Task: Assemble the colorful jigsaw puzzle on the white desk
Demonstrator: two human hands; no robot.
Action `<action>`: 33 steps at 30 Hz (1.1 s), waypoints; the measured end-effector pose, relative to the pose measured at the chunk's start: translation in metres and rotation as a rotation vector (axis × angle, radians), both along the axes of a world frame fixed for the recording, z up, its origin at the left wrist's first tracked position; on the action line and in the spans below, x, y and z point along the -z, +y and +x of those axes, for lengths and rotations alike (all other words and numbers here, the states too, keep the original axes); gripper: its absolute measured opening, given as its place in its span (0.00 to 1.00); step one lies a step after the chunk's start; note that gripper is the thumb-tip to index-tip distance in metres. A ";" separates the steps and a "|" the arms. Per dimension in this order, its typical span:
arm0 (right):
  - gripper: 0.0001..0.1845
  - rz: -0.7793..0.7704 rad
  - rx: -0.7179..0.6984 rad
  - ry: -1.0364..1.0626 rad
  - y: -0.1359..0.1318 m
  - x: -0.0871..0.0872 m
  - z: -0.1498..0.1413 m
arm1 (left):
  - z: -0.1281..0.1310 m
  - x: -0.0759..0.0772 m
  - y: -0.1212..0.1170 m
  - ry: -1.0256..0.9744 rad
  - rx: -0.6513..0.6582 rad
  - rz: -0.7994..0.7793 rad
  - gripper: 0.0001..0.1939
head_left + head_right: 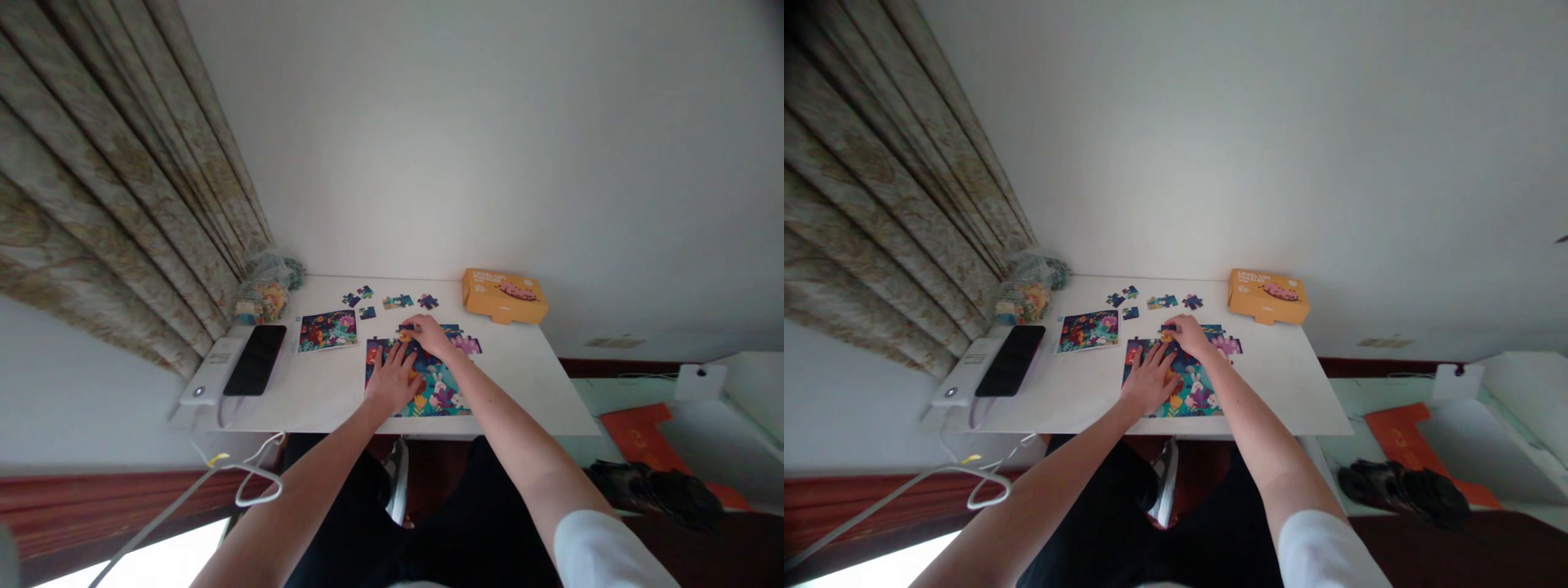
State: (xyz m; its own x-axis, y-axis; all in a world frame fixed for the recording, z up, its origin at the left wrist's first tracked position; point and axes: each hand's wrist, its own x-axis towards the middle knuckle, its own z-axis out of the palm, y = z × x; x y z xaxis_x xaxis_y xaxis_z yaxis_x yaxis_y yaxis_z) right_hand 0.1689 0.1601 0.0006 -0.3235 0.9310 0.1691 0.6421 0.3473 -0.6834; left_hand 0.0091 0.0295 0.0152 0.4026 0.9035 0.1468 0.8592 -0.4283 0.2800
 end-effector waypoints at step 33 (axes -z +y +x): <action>0.19 0.213 0.272 -0.275 -0.117 0.000 0.024 | -0.096 -0.041 0.173 0.006 -0.629 -0.149 0.28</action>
State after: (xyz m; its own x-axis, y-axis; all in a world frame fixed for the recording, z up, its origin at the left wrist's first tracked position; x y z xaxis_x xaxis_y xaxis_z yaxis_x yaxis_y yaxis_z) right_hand 0.1927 0.0435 0.0010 -0.1316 0.9422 0.3082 0.8777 0.2553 -0.4056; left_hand -0.0870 0.2029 0.0559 -0.2103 0.9776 0.0014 0.9351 0.2008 0.2922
